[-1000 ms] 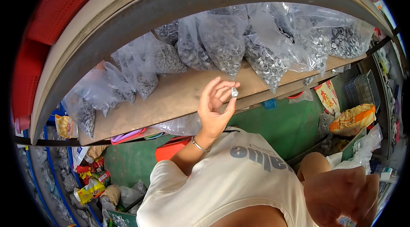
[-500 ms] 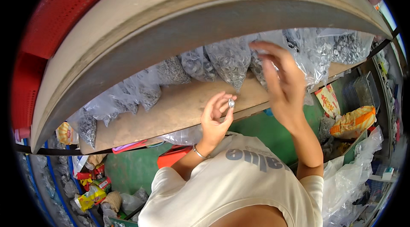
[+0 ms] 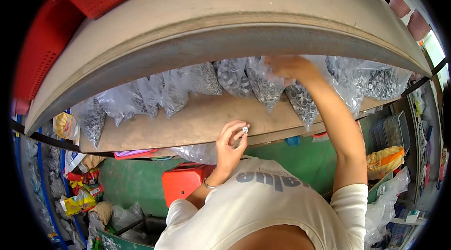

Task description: The person sorts small silver metal rings on a green table, picking them up and placing them into clear plastic bags. They repeatedly gather rings from a central pile and transfer them into bags, occasionally adjusting the bags or moving them aside.

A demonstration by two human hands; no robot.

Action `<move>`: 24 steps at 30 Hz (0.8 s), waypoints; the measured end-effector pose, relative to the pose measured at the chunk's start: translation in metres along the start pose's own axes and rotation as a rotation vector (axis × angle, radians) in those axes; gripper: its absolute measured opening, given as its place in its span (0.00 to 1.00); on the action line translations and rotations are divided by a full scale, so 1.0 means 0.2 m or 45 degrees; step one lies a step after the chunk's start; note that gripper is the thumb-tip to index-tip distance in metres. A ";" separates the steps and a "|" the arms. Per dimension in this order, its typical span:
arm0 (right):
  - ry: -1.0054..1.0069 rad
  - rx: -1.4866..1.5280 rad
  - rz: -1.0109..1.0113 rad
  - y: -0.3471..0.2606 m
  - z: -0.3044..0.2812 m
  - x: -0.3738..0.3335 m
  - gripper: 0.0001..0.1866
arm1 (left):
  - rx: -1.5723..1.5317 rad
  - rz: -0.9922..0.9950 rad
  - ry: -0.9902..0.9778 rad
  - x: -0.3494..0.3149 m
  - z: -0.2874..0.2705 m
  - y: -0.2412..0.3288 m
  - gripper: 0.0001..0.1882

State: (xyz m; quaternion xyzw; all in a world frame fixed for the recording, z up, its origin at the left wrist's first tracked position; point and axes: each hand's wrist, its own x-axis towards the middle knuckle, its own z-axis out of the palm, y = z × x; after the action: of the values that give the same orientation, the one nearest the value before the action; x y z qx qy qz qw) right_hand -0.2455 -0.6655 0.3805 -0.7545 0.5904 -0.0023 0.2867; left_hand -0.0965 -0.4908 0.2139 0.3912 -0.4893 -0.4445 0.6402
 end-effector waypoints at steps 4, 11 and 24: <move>-0.183 -0.202 -0.088 0.07 0.04 0.08 0.12 | -0.025 -0.006 0.044 -0.01 -0.02 -0.02 0.18; -0.005 -0.176 -0.177 0.17 0.10 0.15 0.08 | -0.102 -0.049 0.018 -0.01 0.01 -0.04 0.17; 0.421 -0.216 -0.356 0.31 0.21 0.21 0.12 | -0.099 -0.062 -0.077 0.00 0.03 -0.03 0.17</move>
State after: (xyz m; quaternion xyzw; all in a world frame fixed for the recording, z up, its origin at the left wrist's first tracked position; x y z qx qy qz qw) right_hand -0.2742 -0.6933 0.3042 -0.8396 0.5172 -0.1161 0.1186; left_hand -0.1039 -0.4939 0.2089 0.3644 -0.4811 -0.4903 0.6289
